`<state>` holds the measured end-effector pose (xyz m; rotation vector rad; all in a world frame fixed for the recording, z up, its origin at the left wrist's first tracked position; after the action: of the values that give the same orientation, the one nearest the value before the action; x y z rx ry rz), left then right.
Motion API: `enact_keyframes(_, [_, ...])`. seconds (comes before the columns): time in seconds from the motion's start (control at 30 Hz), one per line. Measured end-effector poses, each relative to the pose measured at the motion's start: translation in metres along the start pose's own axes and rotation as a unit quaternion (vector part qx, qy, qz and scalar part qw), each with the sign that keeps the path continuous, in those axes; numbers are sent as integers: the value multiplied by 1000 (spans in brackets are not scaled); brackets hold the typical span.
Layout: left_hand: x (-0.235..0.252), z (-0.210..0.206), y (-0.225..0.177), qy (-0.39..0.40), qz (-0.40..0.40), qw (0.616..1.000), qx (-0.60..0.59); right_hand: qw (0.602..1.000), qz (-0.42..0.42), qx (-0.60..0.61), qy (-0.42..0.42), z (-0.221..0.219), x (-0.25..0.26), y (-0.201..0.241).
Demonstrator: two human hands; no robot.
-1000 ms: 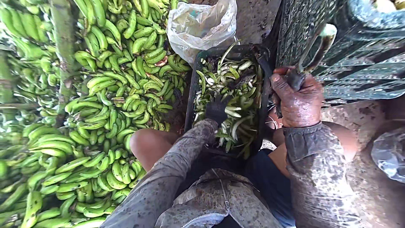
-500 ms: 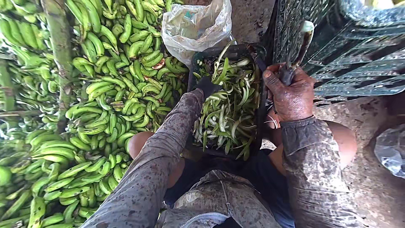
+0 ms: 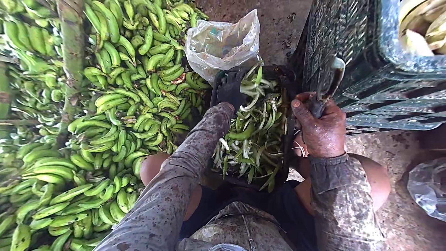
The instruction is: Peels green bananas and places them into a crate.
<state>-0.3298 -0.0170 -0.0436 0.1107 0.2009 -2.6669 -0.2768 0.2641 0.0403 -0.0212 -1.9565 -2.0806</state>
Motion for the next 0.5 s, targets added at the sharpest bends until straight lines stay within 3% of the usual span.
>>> enact_keyframes(0.13, [-16, -36, -8, -46, -100, 992, -62, 1000, -4, -9, -2, 5, -6, 2])
enact_keyframes(0.23, [-26, -75, -7, -72, -176, 981, -28, 1000, 17, 5, -2, 3, -4, 4])
enact_keyframes(0.5, [20, -114, -1, -26, -177, 984, 2, 998, 53, 0, 28, -8, 1, 7])
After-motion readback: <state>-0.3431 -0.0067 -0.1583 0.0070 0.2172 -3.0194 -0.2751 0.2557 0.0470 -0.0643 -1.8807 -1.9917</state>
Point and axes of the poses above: each hand's wrist, its own x-axis towards the middle knuckle, its own z-axis out of the back of the hand, y = z × x, the point moved 10 cm from there along x, towards the middle knuckle, and after that the axes turned 8 degrees about z, right-handed, at the moved point
